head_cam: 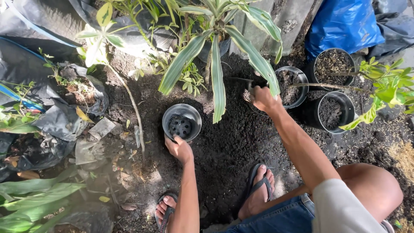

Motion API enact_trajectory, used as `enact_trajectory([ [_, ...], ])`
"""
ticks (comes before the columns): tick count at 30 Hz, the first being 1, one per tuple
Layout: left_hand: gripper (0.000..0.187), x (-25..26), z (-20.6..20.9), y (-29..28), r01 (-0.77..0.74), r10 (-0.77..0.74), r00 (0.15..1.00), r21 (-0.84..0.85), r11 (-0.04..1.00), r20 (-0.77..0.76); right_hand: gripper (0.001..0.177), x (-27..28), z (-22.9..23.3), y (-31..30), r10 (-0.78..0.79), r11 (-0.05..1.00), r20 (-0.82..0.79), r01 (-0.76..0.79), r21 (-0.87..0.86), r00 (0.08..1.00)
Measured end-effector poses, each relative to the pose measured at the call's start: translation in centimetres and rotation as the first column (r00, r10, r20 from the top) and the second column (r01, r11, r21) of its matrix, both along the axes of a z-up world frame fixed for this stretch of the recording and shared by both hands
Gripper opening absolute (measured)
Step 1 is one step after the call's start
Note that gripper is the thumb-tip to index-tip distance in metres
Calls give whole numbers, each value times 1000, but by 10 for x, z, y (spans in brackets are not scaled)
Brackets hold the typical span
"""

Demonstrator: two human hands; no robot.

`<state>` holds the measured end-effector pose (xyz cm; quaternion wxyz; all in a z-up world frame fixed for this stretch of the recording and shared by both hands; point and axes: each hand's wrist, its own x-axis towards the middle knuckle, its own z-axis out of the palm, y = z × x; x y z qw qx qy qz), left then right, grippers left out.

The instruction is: The person scoops soil from a pile on the ground using a small hand trowel and fills a black plastic pot. They then place a smaller black pot inside the larger one and continue to add soil around it, patting it down with their hands.

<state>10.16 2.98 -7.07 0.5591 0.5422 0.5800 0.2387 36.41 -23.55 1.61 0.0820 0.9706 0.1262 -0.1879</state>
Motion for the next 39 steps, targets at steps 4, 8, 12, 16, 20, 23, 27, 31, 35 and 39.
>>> enact_trajectory([
  [4,55,-2,42,-6,56,-62,994,-73,996,-87,34,2,-43,29,256,967,93,-254,-28,962],
  [8,59,5,43,-7,91,-94,992,-38,995,-83,34,-39,-33,1,349,937,57,-350,2,935],
  [12,59,7,78,-13,77,-81,994,-48,996,-78,42,-61,85,-4,421,902,-169,-432,-28,891],
  [16,64,16,153,-25,120,-140,984,-167,979,-109,38,-44,94,-1,426,902,-153,-433,-9,892],
  [20,69,12,110,-18,94,-90,996,-317,944,30,43,-12,46,23,257,964,3,-256,-74,966],
  [23,68,11,100,-17,100,-100,995,-325,941,18,44,-11,-57,20,-157,980,-63,164,113,986],
  [27,69,18,124,-23,129,-161,982,-272,954,-96,47,-95,-33,37,-350,871,-240,409,272,906],
  [31,67,22,127,-19,119,-148,984,-254,960,-97,60,-123,37,18,-379,672,-518,612,416,767],
  [35,65,17,116,-21,114,-142,985,-245,963,-99,63,-106,42,21,-467,593,-442,642,485,766],
  [39,68,4,58,-20,109,-132,986,-213,971,-98,60,-74,-37,44,-543,636,-254,589,499,800],
])
